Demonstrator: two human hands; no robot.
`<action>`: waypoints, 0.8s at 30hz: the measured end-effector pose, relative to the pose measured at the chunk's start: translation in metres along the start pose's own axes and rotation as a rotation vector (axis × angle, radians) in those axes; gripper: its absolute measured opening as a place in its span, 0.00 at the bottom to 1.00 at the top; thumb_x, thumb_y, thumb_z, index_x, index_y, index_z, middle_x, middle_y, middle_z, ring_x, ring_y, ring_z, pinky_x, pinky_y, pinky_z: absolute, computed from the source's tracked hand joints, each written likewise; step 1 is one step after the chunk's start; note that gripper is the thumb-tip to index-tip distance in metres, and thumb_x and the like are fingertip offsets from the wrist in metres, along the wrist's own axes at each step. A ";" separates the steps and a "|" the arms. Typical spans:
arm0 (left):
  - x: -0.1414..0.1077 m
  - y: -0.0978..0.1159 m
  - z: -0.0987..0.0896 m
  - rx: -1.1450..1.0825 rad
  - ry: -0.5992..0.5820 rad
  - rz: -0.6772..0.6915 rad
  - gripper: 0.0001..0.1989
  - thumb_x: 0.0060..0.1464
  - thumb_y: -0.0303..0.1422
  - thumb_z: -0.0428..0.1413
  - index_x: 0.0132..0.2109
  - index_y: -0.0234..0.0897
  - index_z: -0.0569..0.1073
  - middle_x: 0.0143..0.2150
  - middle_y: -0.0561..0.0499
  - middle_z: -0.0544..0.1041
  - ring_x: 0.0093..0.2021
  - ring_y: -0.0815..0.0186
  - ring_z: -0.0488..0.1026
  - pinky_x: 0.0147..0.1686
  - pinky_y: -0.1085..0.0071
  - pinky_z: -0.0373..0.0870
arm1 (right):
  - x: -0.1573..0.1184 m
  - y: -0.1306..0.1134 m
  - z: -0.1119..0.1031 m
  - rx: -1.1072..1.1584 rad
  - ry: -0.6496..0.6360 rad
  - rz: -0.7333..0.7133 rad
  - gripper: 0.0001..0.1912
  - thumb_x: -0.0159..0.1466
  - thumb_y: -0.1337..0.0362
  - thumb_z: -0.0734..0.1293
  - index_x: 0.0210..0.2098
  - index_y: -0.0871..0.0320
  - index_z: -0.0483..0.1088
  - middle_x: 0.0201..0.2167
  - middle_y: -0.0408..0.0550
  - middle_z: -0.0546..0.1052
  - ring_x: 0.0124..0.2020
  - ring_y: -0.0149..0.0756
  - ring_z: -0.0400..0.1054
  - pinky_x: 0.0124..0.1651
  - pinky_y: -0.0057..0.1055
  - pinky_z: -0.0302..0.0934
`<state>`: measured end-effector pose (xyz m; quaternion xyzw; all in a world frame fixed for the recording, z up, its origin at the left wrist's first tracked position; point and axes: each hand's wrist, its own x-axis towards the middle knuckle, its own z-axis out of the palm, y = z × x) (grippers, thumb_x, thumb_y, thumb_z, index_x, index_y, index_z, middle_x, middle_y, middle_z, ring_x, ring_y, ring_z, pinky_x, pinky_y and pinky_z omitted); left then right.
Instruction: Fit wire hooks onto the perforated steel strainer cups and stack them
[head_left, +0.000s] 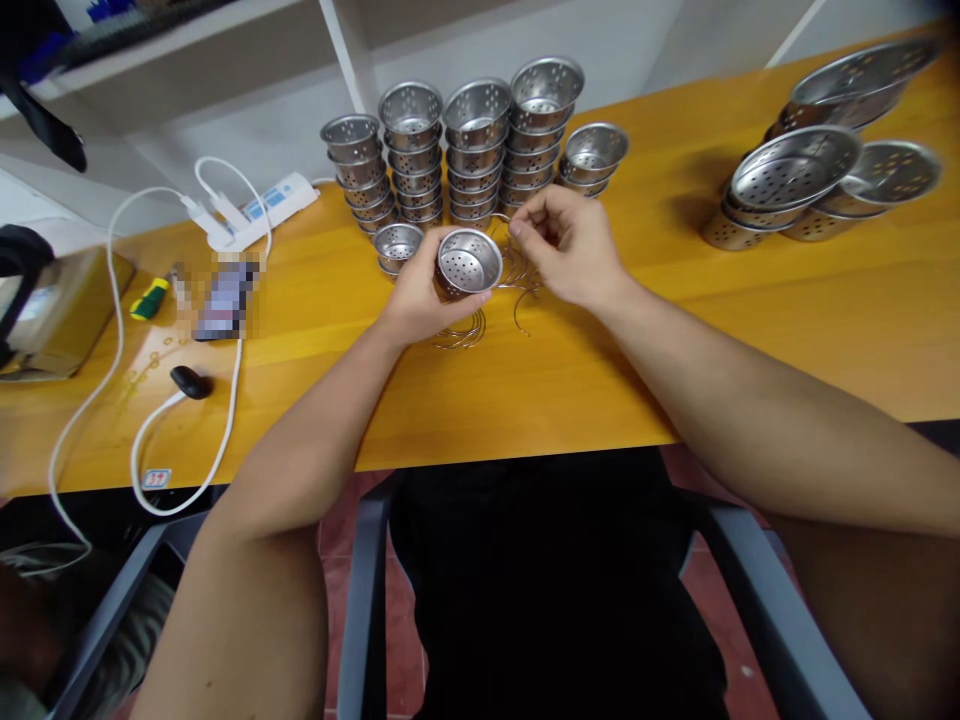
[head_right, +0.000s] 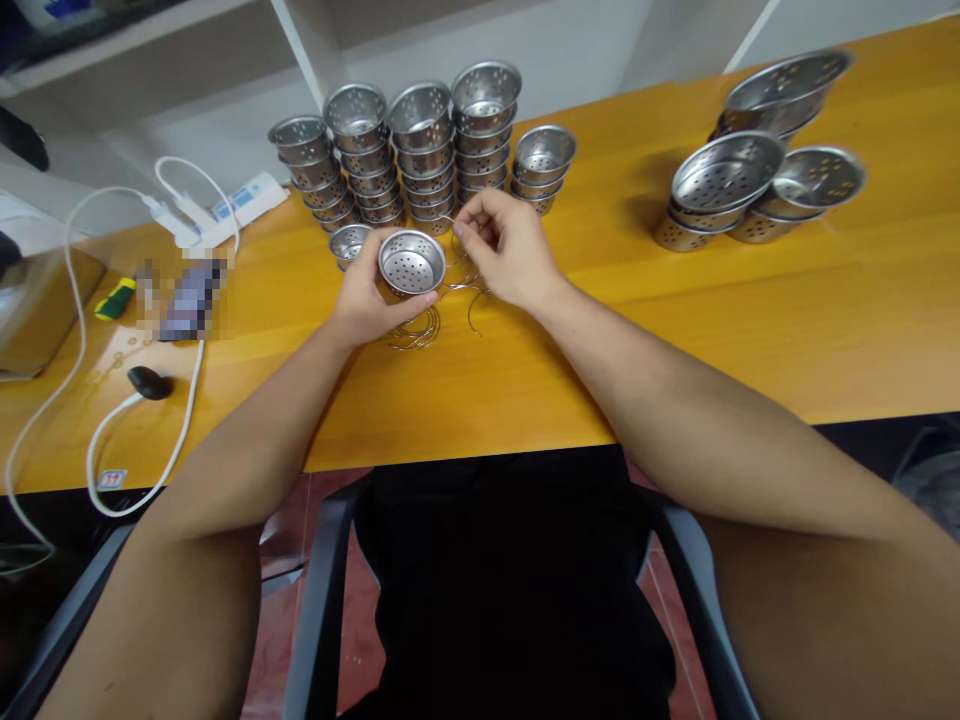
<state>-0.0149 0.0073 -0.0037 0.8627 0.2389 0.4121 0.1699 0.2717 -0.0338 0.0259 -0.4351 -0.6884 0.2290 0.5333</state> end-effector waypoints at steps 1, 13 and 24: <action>0.000 -0.001 0.001 0.002 0.035 -0.003 0.51 0.69 0.71 0.75 0.81 0.48 0.67 0.69 0.41 0.82 0.73 0.41 0.87 0.81 0.37 0.85 | 0.000 0.000 0.000 -0.005 0.000 0.003 0.33 0.78 0.23 0.77 0.48 0.46 0.80 0.43 0.54 0.84 0.47 0.56 0.82 0.56 0.60 0.87; 0.004 0.001 0.001 0.020 0.105 -0.043 0.56 0.63 0.73 0.78 0.82 0.53 0.65 0.70 0.42 0.81 0.75 0.39 0.86 0.83 0.33 0.82 | -0.001 -0.005 0.001 0.017 -0.030 0.065 0.37 0.74 0.18 0.77 0.51 0.45 0.81 0.37 0.52 0.81 0.43 0.56 0.82 0.51 0.63 0.88; 0.000 -0.009 0.001 0.039 0.087 -0.046 0.60 0.60 0.72 0.80 0.84 0.53 0.65 0.74 0.39 0.81 0.79 0.36 0.84 0.85 0.32 0.78 | -0.003 -0.013 -0.001 0.003 -0.058 0.070 0.34 0.76 0.20 0.77 0.54 0.43 0.81 0.34 0.49 0.76 0.41 0.55 0.80 0.50 0.61 0.88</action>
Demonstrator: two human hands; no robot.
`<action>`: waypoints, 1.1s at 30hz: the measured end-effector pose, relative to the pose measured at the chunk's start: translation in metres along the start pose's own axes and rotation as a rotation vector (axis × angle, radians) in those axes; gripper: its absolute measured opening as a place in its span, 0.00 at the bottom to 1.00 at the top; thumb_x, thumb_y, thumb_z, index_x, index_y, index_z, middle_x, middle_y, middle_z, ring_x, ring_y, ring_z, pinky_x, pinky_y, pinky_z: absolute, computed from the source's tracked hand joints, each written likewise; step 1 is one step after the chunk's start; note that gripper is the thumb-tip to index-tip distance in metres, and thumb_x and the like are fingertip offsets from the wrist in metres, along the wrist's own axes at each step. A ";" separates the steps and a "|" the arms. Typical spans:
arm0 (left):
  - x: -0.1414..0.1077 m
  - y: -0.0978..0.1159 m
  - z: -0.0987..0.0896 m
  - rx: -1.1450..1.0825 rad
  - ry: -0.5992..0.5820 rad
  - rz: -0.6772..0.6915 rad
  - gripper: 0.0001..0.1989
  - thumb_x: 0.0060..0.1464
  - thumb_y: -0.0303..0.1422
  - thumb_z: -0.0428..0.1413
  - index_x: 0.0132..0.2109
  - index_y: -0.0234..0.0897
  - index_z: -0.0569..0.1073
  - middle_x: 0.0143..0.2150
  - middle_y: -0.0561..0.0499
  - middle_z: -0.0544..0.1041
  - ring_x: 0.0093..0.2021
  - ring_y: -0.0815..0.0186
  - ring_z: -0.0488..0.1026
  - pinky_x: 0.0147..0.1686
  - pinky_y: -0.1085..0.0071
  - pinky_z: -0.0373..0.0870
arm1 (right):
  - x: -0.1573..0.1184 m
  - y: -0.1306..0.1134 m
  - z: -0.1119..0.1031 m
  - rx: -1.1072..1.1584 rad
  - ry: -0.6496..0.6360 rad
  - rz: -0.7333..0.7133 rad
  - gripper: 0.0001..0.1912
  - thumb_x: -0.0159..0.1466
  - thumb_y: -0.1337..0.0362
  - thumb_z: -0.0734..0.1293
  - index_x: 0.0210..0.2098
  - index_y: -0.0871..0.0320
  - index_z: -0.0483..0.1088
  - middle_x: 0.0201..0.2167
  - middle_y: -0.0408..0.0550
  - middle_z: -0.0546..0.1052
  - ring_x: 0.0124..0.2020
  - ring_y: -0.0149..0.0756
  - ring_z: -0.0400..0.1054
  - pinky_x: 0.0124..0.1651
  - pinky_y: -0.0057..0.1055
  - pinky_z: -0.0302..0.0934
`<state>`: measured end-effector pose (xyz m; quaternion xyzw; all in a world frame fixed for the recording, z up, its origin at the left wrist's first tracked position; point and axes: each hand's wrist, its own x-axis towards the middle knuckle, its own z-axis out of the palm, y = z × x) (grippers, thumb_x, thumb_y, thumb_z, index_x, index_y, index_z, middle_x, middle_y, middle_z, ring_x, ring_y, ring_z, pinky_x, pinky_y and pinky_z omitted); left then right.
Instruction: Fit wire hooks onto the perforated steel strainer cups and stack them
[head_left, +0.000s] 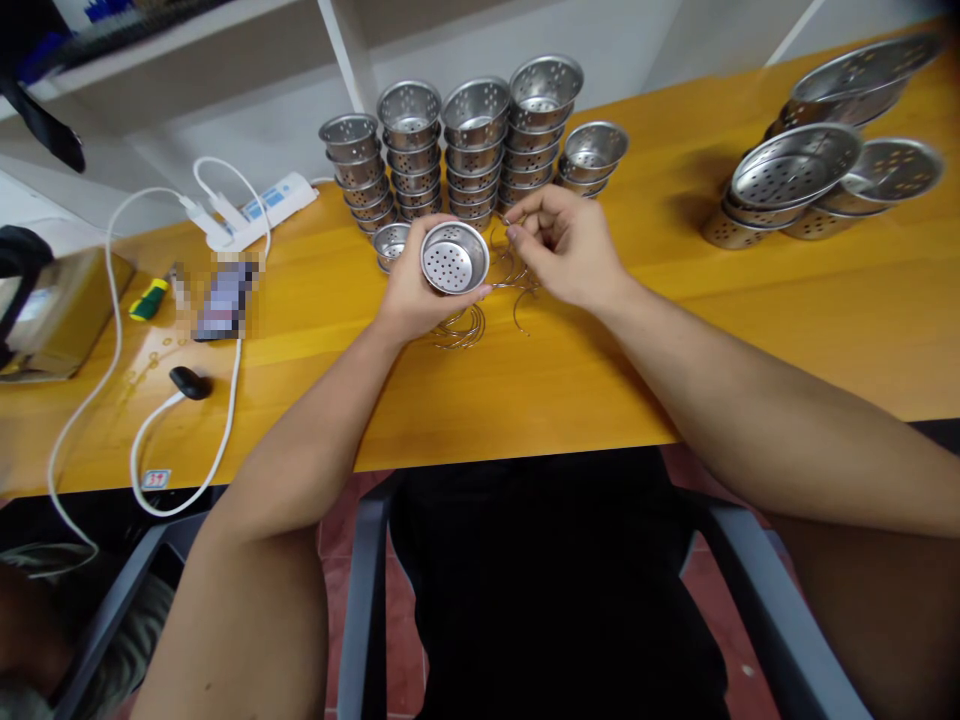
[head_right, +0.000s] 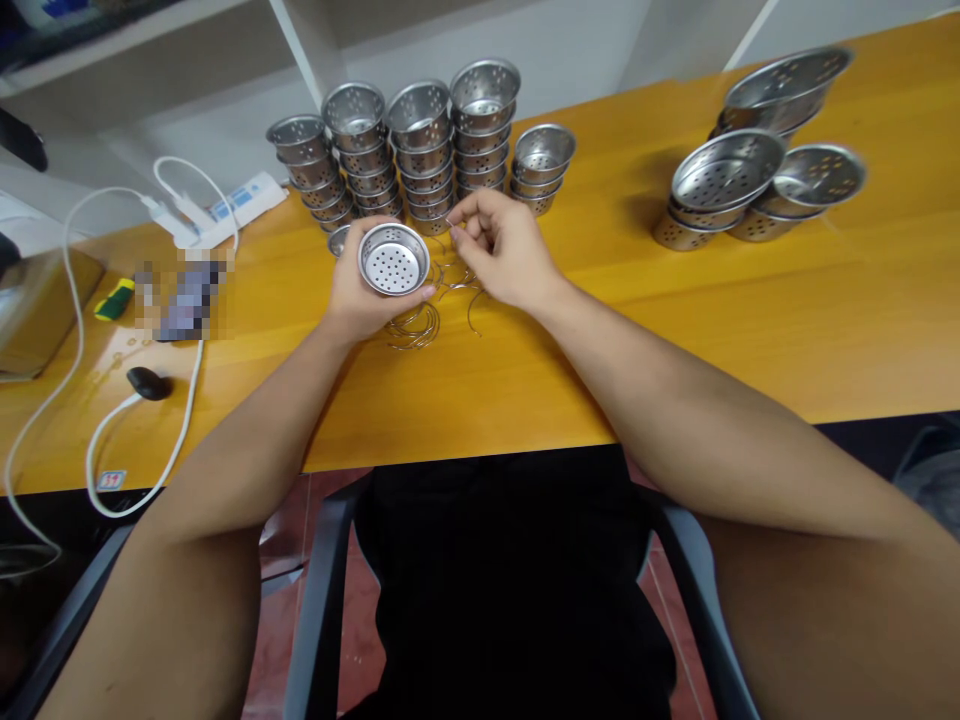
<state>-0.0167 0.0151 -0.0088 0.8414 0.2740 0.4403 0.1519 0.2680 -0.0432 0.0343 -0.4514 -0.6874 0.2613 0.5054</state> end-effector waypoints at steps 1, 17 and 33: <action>0.000 0.001 0.000 -0.004 -0.008 0.002 0.60 0.60 0.71 0.81 0.84 0.53 0.65 0.74 0.39 0.81 0.79 0.35 0.84 0.86 0.32 0.78 | 0.000 0.000 0.000 -0.001 -0.002 0.001 0.34 0.76 0.20 0.77 0.54 0.43 0.81 0.34 0.49 0.76 0.41 0.55 0.80 0.50 0.60 0.88; -0.001 0.004 0.000 -0.036 -0.054 0.037 0.56 0.61 0.78 0.75 0.78 0.49 0.72 0.69 0.40 0.85 0.73 0.39 0.88 0.79 0.33 0.86 | -0.002 -0.006 0.000 0.007 0.000 -0.014 0.40 0.74 0.15 0.74 0.53 0.45 0.82 0.34 0.49 0.75 0.40 0.53 0.78 0.48 0.58 0.86; 0.002 0.014 -0.003 -0.011 -0.039 0.016 0.53 0.68 0.73 0.74 0.82 0.51 0.65 0.70 0.41 0.81 0.74 0.40 0.87 0.81 0.36 0.85 | -0.003 -0.007 -0.001 0.015 -0.015 0.002 0.39 0.74 0.17 0.75 0.53 0.45 0.81 0.36 0.50 0.75 0.42 0.54 0.79 0.49 0.57 0.85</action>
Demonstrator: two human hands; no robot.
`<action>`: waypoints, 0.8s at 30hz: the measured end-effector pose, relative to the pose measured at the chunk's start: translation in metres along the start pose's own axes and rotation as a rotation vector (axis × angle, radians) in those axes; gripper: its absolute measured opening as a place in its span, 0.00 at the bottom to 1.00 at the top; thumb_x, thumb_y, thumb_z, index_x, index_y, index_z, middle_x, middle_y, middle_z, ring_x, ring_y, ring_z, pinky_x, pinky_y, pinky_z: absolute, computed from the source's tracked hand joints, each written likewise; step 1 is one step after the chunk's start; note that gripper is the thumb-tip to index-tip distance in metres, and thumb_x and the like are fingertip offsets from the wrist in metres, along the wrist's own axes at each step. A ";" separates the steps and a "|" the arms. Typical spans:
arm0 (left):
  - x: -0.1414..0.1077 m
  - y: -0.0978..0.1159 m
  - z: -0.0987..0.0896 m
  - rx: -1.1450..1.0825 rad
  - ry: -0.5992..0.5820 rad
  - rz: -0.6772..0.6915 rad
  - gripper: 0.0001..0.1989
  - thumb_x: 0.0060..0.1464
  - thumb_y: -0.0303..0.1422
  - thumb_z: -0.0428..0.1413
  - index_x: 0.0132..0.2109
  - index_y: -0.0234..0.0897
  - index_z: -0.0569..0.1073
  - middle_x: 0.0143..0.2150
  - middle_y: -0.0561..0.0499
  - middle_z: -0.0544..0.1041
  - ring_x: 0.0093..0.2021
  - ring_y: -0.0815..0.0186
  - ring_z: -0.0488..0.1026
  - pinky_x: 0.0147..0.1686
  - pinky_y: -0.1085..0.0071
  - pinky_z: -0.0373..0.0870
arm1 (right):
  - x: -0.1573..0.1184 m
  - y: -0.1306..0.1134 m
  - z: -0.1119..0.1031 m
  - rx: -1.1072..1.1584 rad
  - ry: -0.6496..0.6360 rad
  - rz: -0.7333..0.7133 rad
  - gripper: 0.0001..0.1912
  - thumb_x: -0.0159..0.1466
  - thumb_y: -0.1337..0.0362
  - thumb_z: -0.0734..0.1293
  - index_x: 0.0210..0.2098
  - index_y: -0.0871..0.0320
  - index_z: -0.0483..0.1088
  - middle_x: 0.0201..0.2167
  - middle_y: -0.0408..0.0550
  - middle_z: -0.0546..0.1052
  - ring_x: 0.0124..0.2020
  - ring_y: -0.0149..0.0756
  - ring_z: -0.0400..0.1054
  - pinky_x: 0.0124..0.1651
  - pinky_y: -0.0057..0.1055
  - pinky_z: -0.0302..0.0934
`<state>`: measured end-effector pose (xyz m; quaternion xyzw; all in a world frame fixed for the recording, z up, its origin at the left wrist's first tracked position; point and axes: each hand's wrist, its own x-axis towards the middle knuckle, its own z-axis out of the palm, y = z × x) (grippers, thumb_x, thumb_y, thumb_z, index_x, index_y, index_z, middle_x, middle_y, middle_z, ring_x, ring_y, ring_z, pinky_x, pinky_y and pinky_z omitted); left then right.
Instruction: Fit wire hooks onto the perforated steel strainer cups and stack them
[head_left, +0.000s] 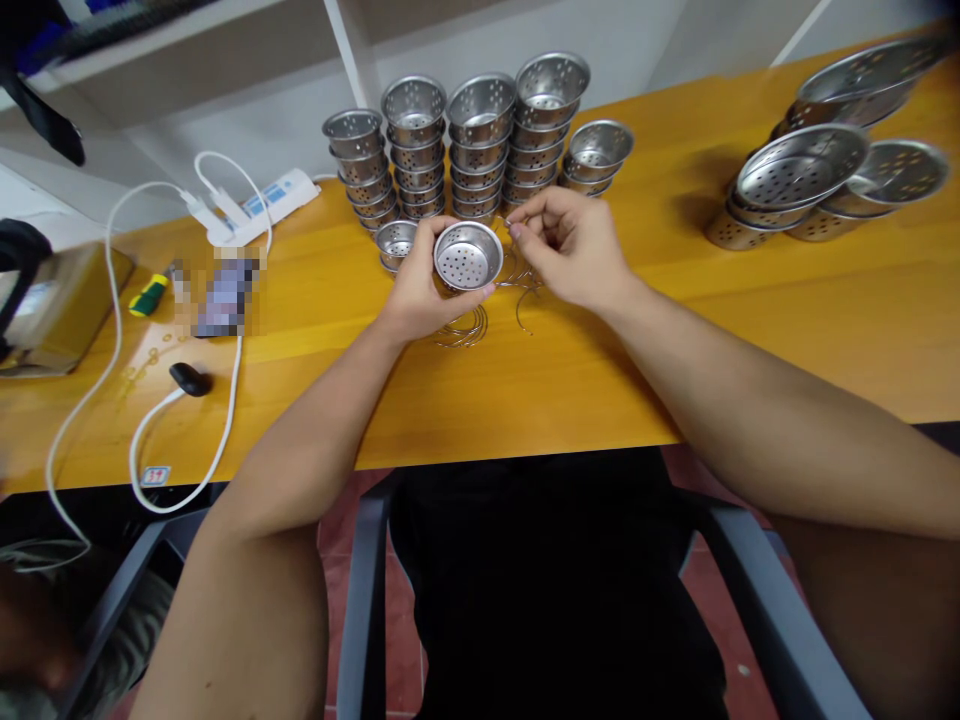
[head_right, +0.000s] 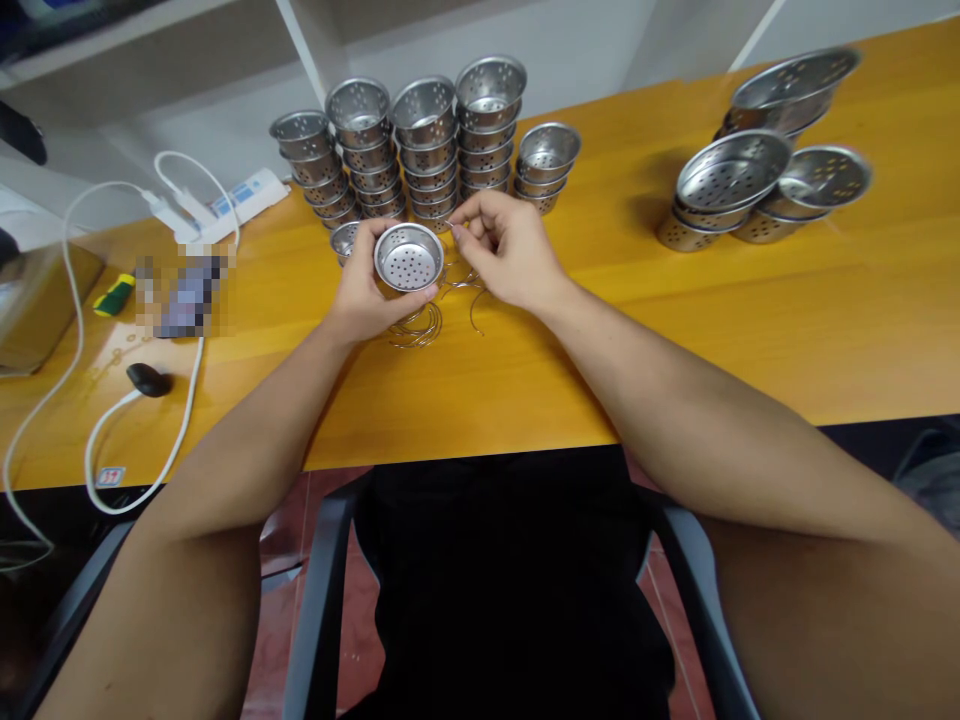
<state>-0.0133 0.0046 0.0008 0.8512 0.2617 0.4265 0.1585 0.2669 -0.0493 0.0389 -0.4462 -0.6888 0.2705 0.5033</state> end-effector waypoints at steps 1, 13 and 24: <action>0.001 0.000 0.000 -0.002 0.007 -0.008 0.54 0.66 0.74 0.75 0.81 0.51 0.66 0.70 0.42 0.81 0.74 0.39 0.87 0.81 0.35 0.85 | 0.000 -0.001 0.000 0.002 0.000 0.000 0.39 0.74 0.16 0.75 0.53 0.45 0.81 0.35 0.50 0.75 0.41 0.53 0.78 0.48 0.57 0.85; 0.002 0.003 -0.001 0.017 0.005 0.012 0.51 0.60 0.75 0.78 0.73 0.48 0.77 0.65 0.42 0.86 0.71 0.39 0.88 0.81 0.31 0.84 | 0.000 0.004 0.002 -0.014 -0.034 -0.012 0.34 0.75 0.21 0.78 0.51 0.45 0.83 0.34 0.49 0.76 0.38 0.51 0.77 0.46 0.56 0.85; -0.002 -0.008 0.003 -0.002 -0.009 0.038 0.51 0.63 0.74 0.78 0.75 0.47 0.74 0.65 0.42 0.87 0.70 0.41 0.91 0.78 0.37 0.88 | 0.001 0.008 0.001 0.047 -0.032 -0.130 0.38 0.75 0.18 0.77 0.49 0.48 0.85 0.31 0.47 0.74 0.28 0.39 0.63 0.31 0.45 0.71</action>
